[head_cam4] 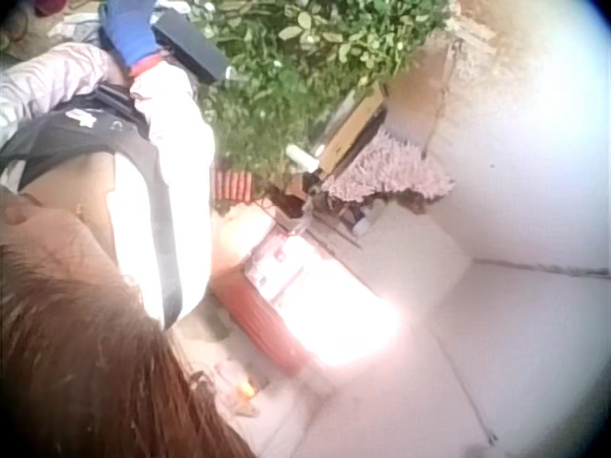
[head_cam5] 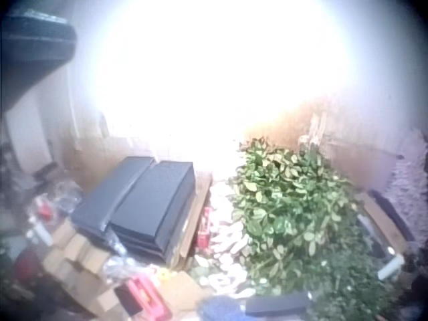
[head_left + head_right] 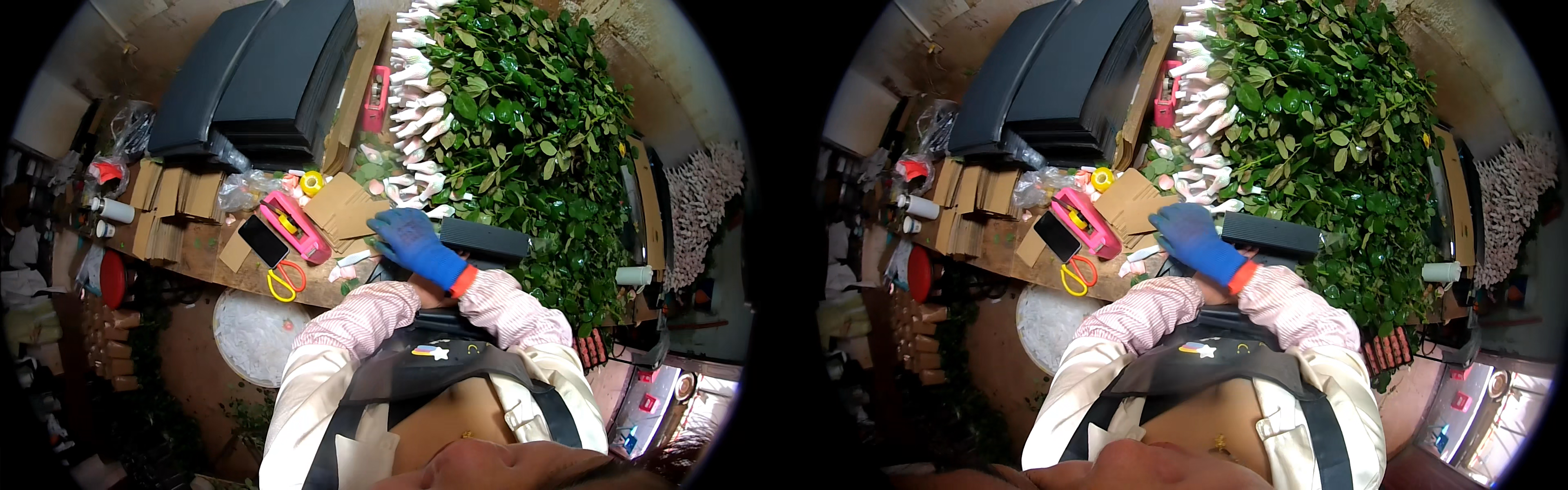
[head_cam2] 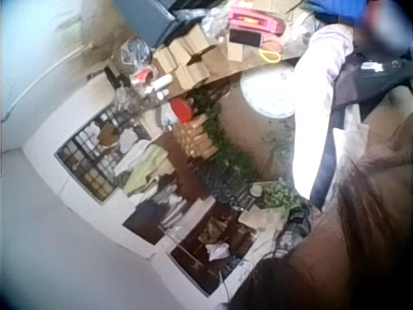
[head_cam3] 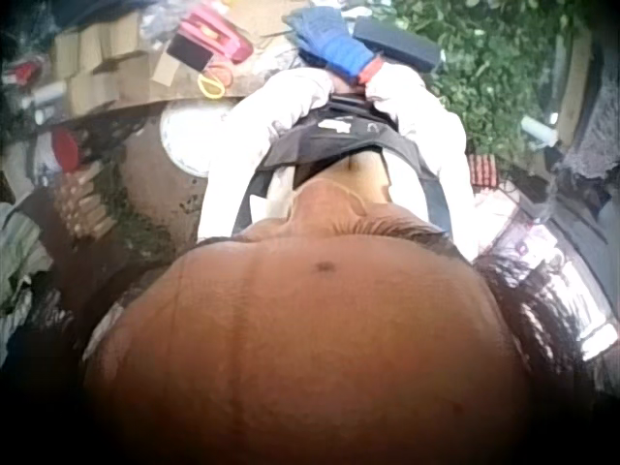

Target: The person arranges white tulips and green leafy branches into a black rectangular tray. They pick up individual tulips and leaves, place them into the tray, and adjust the arrangement by hand.

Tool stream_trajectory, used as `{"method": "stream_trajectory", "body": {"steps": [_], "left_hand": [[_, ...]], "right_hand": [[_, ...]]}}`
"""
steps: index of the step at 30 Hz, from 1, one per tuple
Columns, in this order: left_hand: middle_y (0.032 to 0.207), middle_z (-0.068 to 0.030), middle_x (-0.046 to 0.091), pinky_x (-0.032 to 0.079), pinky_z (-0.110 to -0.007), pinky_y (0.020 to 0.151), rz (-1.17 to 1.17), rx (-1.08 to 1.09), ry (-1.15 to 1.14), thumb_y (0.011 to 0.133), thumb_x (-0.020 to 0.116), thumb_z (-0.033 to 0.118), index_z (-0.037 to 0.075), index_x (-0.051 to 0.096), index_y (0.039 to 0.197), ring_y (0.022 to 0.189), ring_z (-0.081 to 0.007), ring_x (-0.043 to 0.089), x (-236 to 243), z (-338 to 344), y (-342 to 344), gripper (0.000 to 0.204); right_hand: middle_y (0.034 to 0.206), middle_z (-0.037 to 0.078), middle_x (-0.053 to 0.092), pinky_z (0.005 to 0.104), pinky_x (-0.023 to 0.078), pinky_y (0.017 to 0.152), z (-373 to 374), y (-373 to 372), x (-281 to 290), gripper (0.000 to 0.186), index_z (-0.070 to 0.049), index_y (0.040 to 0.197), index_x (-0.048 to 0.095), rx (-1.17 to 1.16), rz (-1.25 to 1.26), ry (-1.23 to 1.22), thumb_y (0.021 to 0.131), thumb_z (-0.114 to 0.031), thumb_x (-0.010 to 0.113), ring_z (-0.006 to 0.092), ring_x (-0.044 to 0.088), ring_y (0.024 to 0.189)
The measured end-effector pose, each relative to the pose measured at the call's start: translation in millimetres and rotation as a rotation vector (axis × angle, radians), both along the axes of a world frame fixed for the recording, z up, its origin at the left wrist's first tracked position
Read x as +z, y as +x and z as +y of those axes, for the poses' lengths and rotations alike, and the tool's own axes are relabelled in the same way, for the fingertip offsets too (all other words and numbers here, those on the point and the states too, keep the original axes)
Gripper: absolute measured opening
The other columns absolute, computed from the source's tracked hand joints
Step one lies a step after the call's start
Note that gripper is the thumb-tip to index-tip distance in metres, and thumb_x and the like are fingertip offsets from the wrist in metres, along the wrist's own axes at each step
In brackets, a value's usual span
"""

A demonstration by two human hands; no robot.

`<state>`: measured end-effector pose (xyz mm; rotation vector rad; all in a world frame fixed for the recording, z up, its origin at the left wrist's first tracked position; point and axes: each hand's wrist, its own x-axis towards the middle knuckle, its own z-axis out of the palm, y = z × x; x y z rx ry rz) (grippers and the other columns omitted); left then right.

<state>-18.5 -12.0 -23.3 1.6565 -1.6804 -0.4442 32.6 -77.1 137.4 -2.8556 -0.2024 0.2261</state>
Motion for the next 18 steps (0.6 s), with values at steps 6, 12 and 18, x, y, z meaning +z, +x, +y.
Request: {"method": "stream_trajectory", "body": {"steps": [6,12,18], "left_hand": [[0.159,-0.0199,0.043,0.024,-0.052,0.126,-0.019,0.011,-0.001,0.089,0.068,0.062,0.009,0.039,0.158,0.147,-0.0416,0.038,3,-5,-6,0.091],[0.157,-0.0187,0.046,0.026,-0.052,0.125,0.005,0.077,0.006,0.090,0.068,0.062,0.010,0.045,0.155,0.146,-0.0410,0.041,-16,0,-10,0.086],[0.150,-0.0161,0.054,0.031,-0.051,0.121,-0.120,-0.060,0.185,0.090,0.069,0.060,0.012,0.056,0.145,0.140,-0.0387,0.047,23,-8,-2,0.074]], "right_hand": [[0.148,0.014,0.054,0.0458,0.048,0.098,29,61,-131,0.076,-0.009,0.149,0.048,-0.190,-0.191,-0.299,0.083,-0.030,0.077,0.0308,0.059,0.123],[0.136,0.012,0.063,0.0440,0.053,0.090,13,18,-61,0.057,-0.012,0.141,0.057,-0.036,-0.033,-0.038,0.086,-0.017,0.072,0.0312,0.066,0.111],[0.109,0.013,0.071,0.0399,0.056,0.085,-72,-140,1,0.026,-0.007,0.119,0.070,-0.272,-0.230,0.613,0.095,-0.018,0.068,0.0284,0.070,0.095]]}}
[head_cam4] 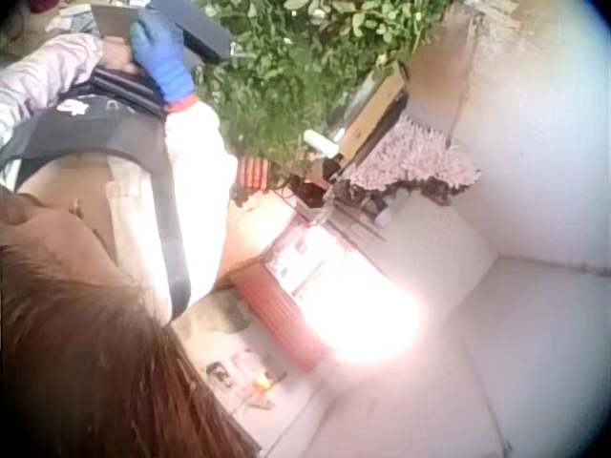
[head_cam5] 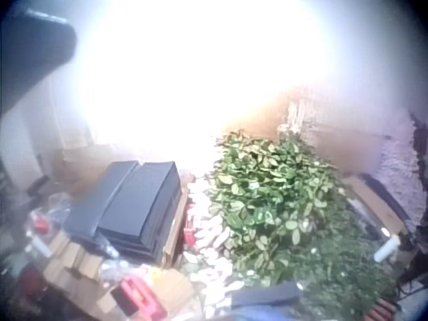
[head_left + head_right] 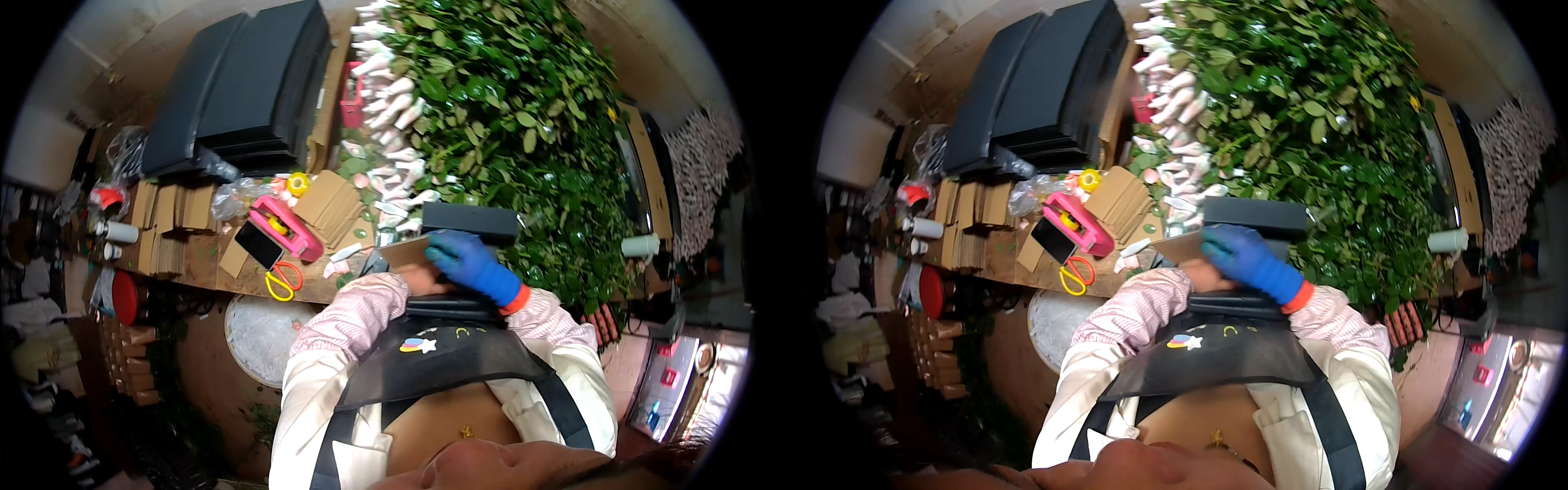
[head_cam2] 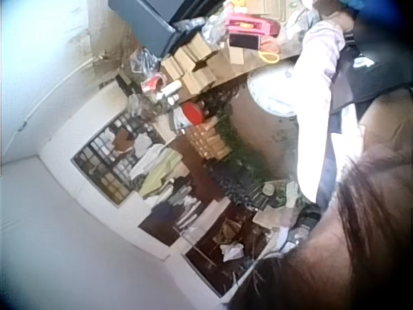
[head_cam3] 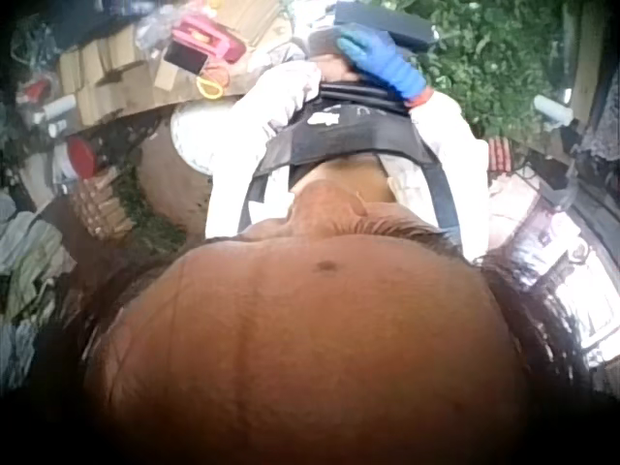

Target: The person arranges white tulips and green leafy branches into a black rectangular tray. They pick up individual tulips and leaves, place them into the tray, and adjust the arrangement by hand.

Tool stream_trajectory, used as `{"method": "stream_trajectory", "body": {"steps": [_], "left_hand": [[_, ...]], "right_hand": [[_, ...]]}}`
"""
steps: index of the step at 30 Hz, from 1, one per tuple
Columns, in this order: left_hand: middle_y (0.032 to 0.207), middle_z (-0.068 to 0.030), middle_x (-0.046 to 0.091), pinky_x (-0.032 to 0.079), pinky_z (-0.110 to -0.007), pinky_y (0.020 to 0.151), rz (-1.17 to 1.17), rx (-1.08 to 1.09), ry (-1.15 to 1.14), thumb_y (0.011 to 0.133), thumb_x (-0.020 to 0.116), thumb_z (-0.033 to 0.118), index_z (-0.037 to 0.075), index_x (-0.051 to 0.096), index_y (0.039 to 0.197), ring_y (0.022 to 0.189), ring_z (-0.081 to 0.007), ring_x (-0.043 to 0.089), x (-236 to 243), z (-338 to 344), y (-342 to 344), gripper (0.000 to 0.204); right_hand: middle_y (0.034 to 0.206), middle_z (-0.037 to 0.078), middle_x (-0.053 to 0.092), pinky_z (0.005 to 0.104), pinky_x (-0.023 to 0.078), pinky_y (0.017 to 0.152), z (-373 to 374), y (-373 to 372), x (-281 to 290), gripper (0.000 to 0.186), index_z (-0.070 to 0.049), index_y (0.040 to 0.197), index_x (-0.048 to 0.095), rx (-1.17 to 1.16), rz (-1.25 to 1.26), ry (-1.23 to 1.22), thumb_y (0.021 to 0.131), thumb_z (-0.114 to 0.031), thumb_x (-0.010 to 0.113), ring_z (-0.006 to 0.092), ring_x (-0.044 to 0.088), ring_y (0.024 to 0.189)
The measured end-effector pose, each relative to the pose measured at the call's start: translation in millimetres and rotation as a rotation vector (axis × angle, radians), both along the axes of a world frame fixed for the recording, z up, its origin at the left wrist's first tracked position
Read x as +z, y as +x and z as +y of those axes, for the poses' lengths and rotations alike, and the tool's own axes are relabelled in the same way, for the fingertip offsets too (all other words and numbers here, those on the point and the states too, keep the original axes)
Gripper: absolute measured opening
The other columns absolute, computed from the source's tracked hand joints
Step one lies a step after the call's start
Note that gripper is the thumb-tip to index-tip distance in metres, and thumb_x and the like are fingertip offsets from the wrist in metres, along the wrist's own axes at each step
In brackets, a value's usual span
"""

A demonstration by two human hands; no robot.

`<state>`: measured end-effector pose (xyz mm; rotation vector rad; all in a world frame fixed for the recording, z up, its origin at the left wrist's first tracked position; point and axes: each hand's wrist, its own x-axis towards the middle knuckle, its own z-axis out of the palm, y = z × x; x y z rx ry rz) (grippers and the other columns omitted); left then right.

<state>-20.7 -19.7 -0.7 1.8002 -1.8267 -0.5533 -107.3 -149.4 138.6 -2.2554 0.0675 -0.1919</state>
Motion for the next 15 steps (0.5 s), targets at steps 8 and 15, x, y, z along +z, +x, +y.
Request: {"method": "stream_trajectory", "body": {"steps": [8,15], "left_hand": [[0.150,-0.0144,0.054,0.031,-0.054,0.118,-0.208,-0.049,-0.106,0.095,0.058,0.046,0.010,0.063,0.137,0.142,-0.0342,0.045,4,4,7,0.056],[0.154,-0.0211,0.048,0.027,-0.055,0.122,-0.245,-0.079,-0.084,0.095,0.062,0.042,0.005,0.054,0.146,0.144,-0.0383,0.043,14,33,41,0.064]], "right_hand": [[0.103,0.007,0.073,0.0287,0.058,0.078,-40,-72,-75,0.030,-0.002,0.114,0.070,-0.155,0.705,0.740,0.102,-0.029,0.071,0.0092,0.066,0.086],[0.077,0.008,0.076,0.0320,0.058,0.071,-45,-57,-89,0.041,-0.004,0.090,0.073,-0.165,0.853,0.375,0.095,-0.044,0.073,0.0156,0.073,0.067]]}}
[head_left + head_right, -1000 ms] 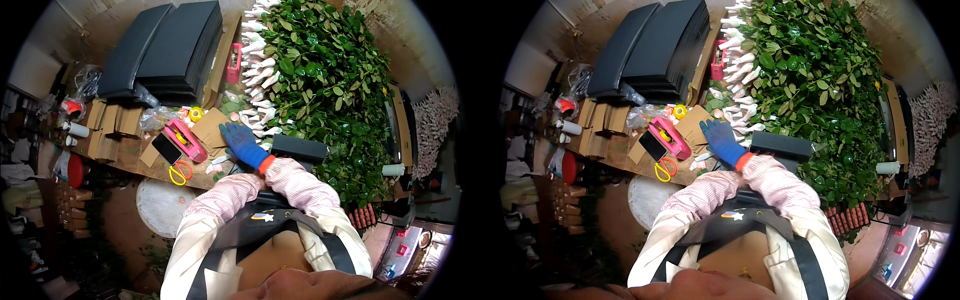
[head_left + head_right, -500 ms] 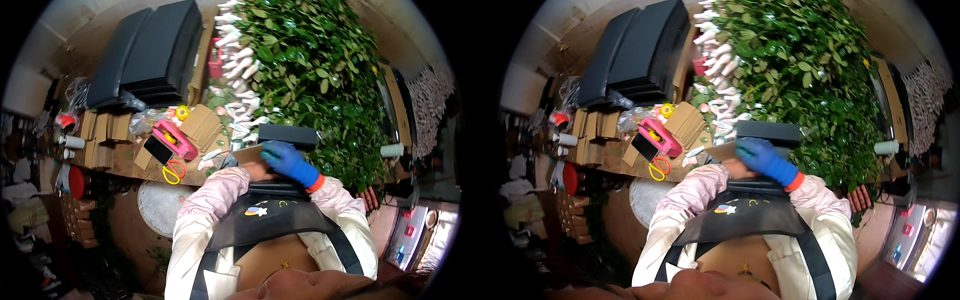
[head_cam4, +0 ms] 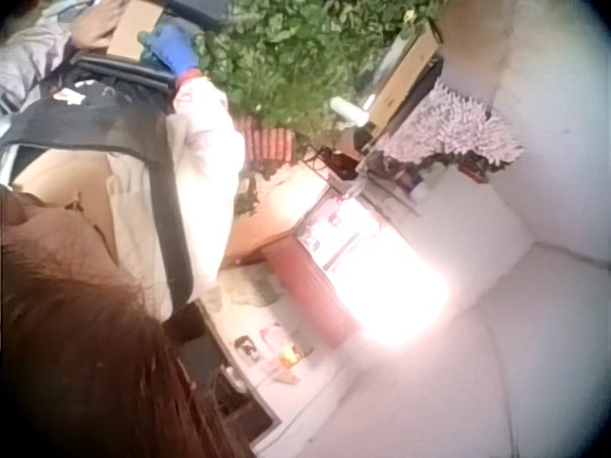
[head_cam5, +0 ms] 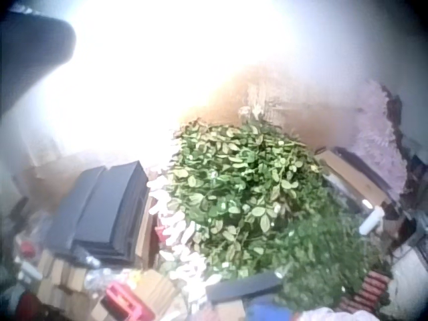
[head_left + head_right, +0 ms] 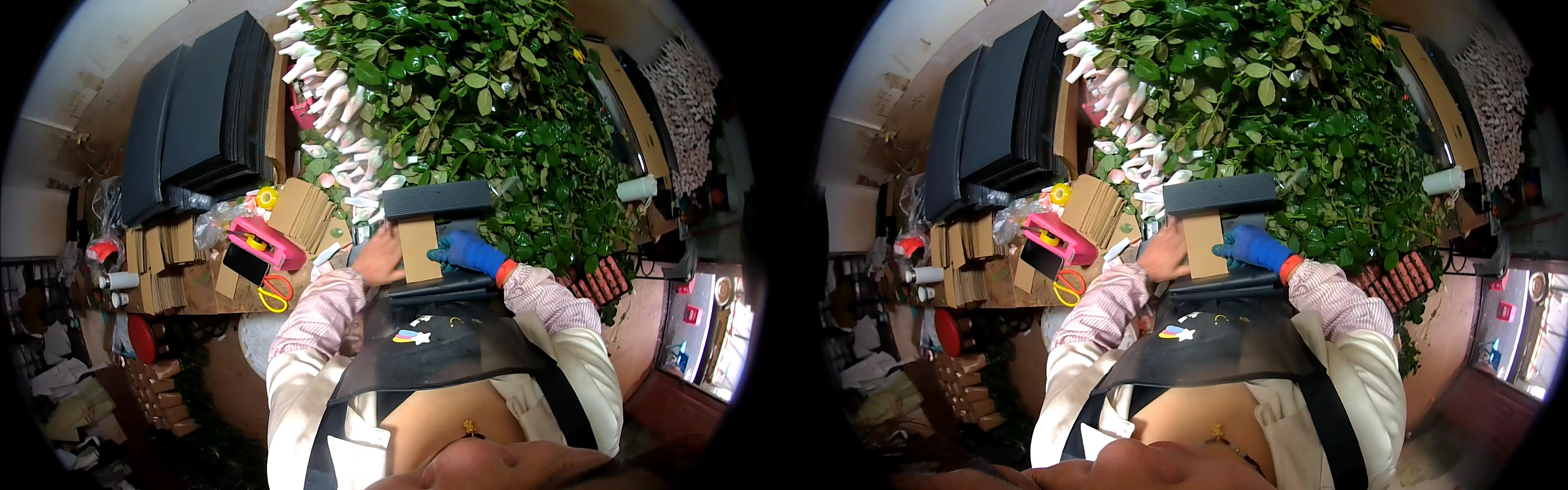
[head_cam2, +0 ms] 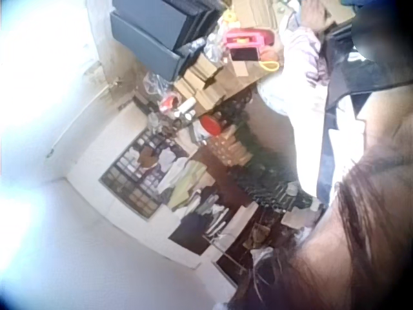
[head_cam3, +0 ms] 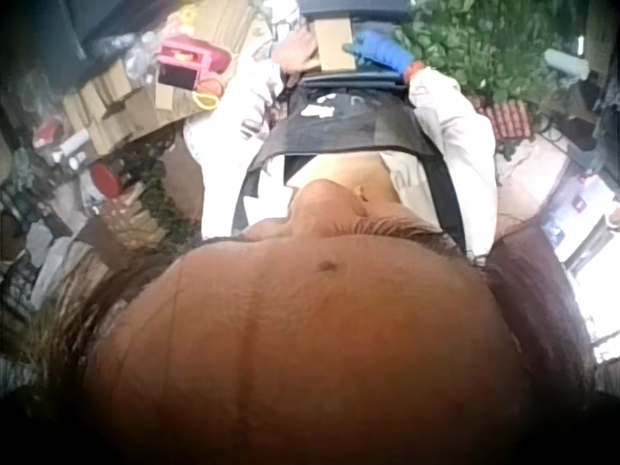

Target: The person arranges white tulips and green leafy branches into a black rectangular tray. They pick up individual tulips and leaves, place them into the tray, and adjust the arrangement by hand.

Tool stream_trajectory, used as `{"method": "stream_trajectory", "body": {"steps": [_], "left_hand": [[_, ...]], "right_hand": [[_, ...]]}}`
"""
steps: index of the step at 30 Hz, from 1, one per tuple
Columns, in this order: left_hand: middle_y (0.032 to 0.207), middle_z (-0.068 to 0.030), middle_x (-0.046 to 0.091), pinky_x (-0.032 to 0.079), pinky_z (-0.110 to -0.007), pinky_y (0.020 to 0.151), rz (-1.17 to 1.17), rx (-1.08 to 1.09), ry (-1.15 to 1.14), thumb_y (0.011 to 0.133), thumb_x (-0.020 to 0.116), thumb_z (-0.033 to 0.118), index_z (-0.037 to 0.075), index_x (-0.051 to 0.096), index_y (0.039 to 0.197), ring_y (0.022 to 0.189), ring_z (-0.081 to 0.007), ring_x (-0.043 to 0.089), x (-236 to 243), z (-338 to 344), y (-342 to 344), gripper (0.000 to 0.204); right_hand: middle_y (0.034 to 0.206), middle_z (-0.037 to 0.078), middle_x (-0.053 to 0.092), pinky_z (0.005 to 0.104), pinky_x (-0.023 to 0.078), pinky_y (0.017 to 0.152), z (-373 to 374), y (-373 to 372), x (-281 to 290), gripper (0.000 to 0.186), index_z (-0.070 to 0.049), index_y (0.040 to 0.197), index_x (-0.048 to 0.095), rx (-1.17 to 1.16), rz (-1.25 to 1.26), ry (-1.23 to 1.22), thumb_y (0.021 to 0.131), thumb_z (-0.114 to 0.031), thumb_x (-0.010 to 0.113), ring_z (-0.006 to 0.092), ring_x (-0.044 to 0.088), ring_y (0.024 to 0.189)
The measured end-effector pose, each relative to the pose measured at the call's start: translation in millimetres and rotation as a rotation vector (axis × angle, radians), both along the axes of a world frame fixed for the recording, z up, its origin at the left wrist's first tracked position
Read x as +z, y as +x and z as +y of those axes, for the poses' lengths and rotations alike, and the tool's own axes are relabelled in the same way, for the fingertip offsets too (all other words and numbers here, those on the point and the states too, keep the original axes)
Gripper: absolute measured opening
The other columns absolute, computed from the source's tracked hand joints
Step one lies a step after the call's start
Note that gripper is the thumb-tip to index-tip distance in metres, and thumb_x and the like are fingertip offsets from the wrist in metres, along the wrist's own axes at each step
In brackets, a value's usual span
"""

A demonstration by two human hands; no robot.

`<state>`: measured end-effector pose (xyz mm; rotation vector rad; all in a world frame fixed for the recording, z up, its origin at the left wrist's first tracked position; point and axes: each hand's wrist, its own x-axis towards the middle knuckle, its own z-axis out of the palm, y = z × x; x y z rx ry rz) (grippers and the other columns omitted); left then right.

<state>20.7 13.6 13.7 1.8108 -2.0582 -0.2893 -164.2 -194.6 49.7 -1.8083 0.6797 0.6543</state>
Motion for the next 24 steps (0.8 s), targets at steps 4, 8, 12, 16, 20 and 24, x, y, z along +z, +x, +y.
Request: {"method": "stream_trajectory", "body": {"steps": [4,8,12,16,20,24], "left_hand": [[0.158,-0.0237,0.042,0.034,-0.051,0.119,0.032,0.061,-0.030,0.095,0.066,0.042,0.002,0.048,0.148,0.146,-0.0401,0.041,0,33,28,0.069],[0.160,-0.0246,0.038,0.040,-0.049,0.115,0.043,-0.116,-0.073,0.093,0.069,0.041,0.002,0.046,0.150,0.146,-0.0410,0.041,27,-6,6,0.073],[0.165,-0.0268,0.030,0.027,-0.053,0.122,0.034,-0.164,-0.033,0.091,0.067,0.054,0.002,0.039,0.157,0.150,-0.0443,0.033,25,-29,-9,0.088],[0.164,-0.0294,0.031,0.025,-0.055,0.124,0.020,-0.159,-0.003,0.093,0.063,0.057,0.003,0.038,0.158,0.151,-0.0457,0.032,22,-28,-11,0.089],[0.163,-0.0286,0.031,0.024,-0.055,0.124,-0.010,-0.176,0.045,0.092,0.064,0.057,0.004,0.038,0.157,0.151,-0.0449,0.030,21,-31,-11,0.088],[0.162,-0.0300,0.032,0.026,-0.054,0.123,-0.019,-0.165,0.064,0.092,0.065,0.055,0.002,0.040,0.156,0.150,-0.0472,0.032,31,-29,-14,0.086]], "right_hand": [[0.079,0.009,0.077,0.0366,0.059,0.074,5,0,5,0.044,-0.004,0.086,0.074,-0.008,-0.002,-0.053,0.095,-0.047,0.071,0.0197,0.074,0.069],[0.078,0.014,0.076,0.0433,0.058,0.077,6,-5,-5,0.050,-0.005,0.091,0.076,0.132,-0.071,-0.276,0.093,-0.055,0.069,0.0303,0.074,0.074],[0.089,0.022,0.074,0.0512,0.056,0.079,7,-6,-3,0.051,-0.007,0.097,0.077,0.312,-0.234,-0.616,0.091,-0.056,0.065,0.0420,0.071,0.085],[0.096,0.021,0.074,0.0542,0.056,0.077,15,4,5,0.042,-0.006,0.097,0.078,0.718,-0.223,-0.702,0.088,-0.045,0.066,0.0401,0.073,0.087],[0.096,0.022,0.074,0.0523,0.057,0.077,17,5,10,0.038,-0.007,0.098,0.077,0.706,-0.198,-0.628,0.088,-0.041,0.066,0.0402,0.073,0.089],[0.098,0.017,0.073,0.0496,0.057,0.078,-2,11,44,0.034,-0.010,0.102,0.074,0.767,-0.264,-0.506,0.092,-0.041,0.064,0.0382,0.071,0.087]]}}
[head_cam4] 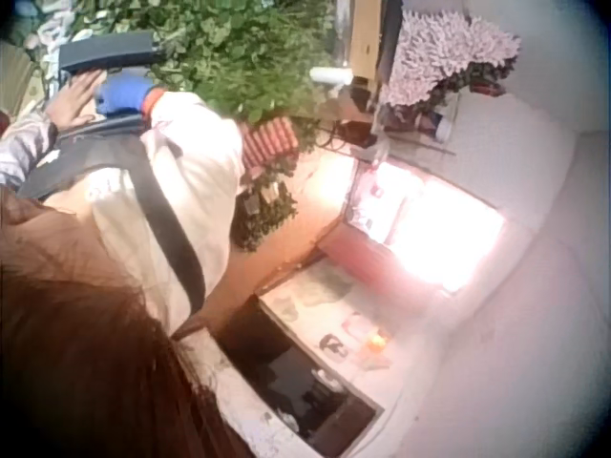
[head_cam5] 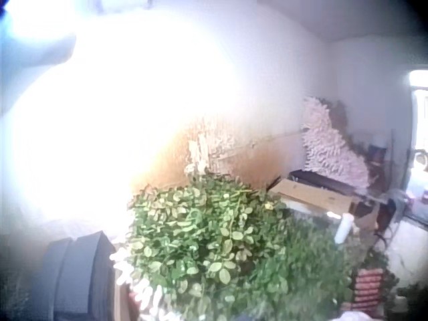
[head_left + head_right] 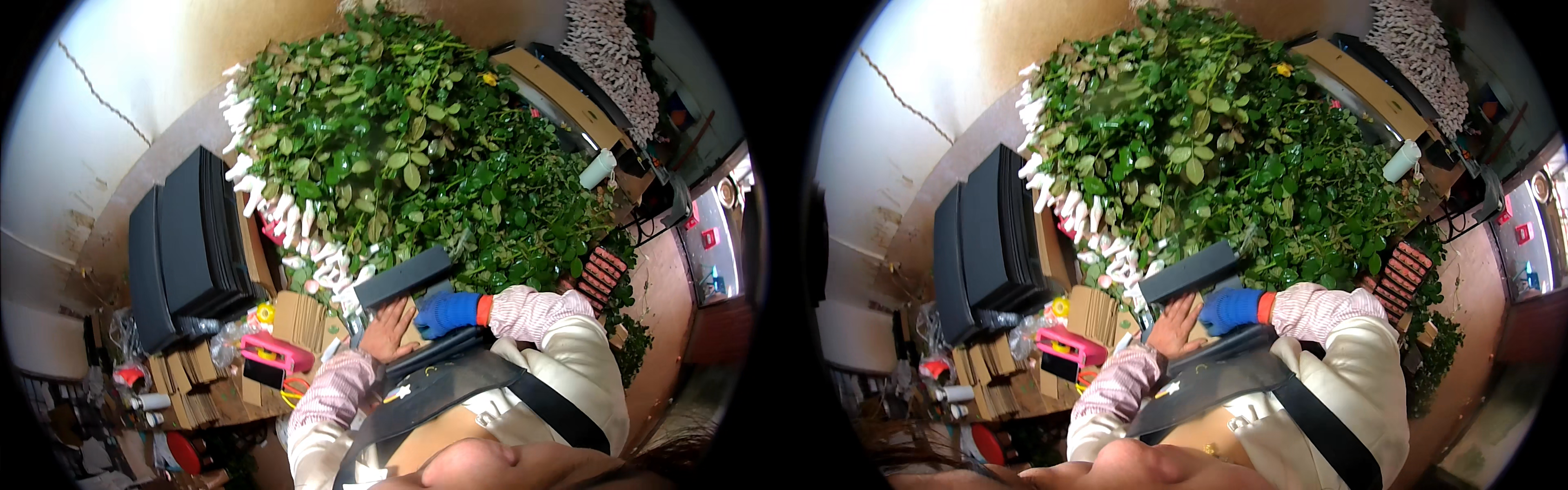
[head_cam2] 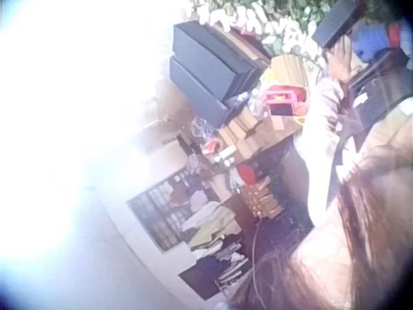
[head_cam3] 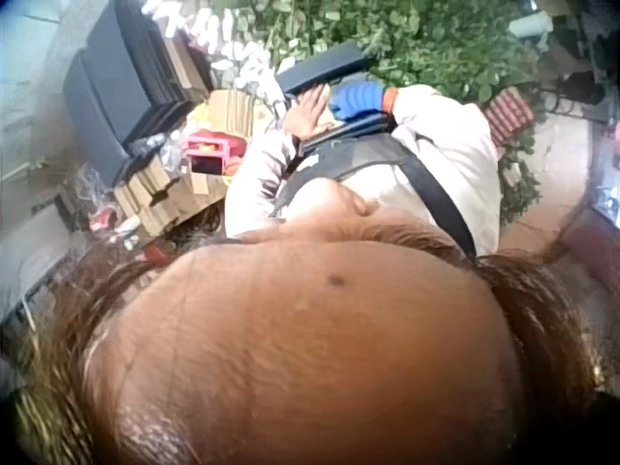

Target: The person arranges white tulips and green leafy branches into a black rectangular tray. They pick up individual tulips and leaves, place them into the tray, and adjust the arrangement by hand.

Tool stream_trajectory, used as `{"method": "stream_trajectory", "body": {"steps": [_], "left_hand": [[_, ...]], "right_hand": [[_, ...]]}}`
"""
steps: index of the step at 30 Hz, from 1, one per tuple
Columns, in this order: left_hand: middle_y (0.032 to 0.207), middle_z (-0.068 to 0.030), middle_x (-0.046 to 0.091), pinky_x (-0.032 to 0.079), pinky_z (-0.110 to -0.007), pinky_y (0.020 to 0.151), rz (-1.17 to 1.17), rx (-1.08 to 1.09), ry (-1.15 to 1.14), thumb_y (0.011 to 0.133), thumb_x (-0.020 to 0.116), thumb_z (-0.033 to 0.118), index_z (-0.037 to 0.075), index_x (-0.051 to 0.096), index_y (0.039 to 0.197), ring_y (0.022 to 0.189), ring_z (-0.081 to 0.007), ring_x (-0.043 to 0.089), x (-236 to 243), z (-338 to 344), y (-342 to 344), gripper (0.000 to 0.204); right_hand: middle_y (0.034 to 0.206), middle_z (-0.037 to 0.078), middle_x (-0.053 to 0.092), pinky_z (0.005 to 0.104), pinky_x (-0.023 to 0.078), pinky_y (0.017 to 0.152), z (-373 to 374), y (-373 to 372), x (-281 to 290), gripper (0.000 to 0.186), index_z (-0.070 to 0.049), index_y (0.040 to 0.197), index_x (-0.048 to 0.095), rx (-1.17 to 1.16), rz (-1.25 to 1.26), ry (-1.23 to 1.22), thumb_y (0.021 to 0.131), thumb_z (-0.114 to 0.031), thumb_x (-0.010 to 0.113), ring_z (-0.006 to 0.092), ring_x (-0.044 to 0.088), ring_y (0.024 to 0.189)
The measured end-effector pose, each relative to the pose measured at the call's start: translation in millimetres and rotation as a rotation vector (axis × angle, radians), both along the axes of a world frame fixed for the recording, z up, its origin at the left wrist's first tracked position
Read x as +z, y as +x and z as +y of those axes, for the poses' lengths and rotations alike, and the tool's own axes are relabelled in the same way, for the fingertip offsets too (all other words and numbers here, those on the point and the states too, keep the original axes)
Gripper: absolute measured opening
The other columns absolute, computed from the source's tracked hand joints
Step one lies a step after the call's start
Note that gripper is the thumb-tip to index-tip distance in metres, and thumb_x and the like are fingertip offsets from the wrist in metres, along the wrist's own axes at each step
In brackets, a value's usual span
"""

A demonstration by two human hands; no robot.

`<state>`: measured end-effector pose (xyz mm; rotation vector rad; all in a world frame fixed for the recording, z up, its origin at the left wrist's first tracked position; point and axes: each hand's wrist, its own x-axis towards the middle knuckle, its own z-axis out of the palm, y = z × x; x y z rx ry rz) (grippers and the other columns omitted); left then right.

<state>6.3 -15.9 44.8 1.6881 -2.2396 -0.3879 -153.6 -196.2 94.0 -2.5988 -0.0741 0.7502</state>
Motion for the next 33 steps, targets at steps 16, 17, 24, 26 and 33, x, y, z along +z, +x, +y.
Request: {"method": "stream_trajectory", "body": {"steps": [16,17,24,26,33], "left_hand": [[0.116,-0.0079,0.058,0.038,-0.054,0.097,0.139,0.231,-0.149,0.088,0.076,0.034,0.020,0.068,0.130,0.111,-0.0308,0.055,8,14,-21,0.046],[0.114,-0.0085,0.059,0.040,-0.052,0.094,0.133,0.239,-0.167,0.087,0.076,0.033,0.019,0.069,0.129,0.109,-0.0313,0.056,8,17,-21,0.044],[0.111,-0.0115,0.065,0.044,-0.057,0.106,0.145,0.219,-0.222,0.084,0.080,0.027,0.009,0.073,0.116,0.106,-0.0344,0.062,17,11,-26,0.037],[0.113,-0.0107,0.066,0.040,-0.060,0.111,0.161,0.219,-0.222,0.084,0.080,0.030,0.008,0.073,0.115,0.110,-0.0333,0.062,7,20,-20,0.038],[0.139,-0.0142,0.064,0.021,-0.057,0.125,0.509,0.424,0.069,0.073,0.091,0.049,0.006,0.060,0.141,0.136,-0.0350,0.054,16,31,-21,0.087]], "right_hand": [[0.090,0.007,0.065,0.0412,0.057,0.073,-175,102,138,0.019,-0.018,0.111,0.069,0.100,-1.139,-0.505,0.093,-0.018,0.062,0.0278,0.068,0.083],[0.088,0.007,0.065,0.0415,0.057,0.071,-158,91,154,0.020,-0.018,0.111,0.069,0.098,-1.094,-0.472,0.093,-0.019,0.062,0.0279,0.068,0.081],[0.090,0.005,0.070,0.0408,0.056,0.067,-255,-11,168,0.040,-0.025,0.126,0.070,-0.382,-1.094,-0.680,0.089,-0.008,0.066,0.0270,0.070,0.080],[0.087,0.005,0.068,0.0420,0.056,0.067,-221,-23,191,0.047,-0.027,0.129,0.069,-0.303,-1.162,-0.779,0.086,-0.007,0.070,0.0282,0.069,0.078],[0.104,0.008,0.073,0.0468,0.058,0.077,-94,-131,101,0.033,-0.026,0.121,0.069,-0.227,-0.541,-0.056,0.088,-0.023,0.074,0.0323,0.071,0.094]]}}
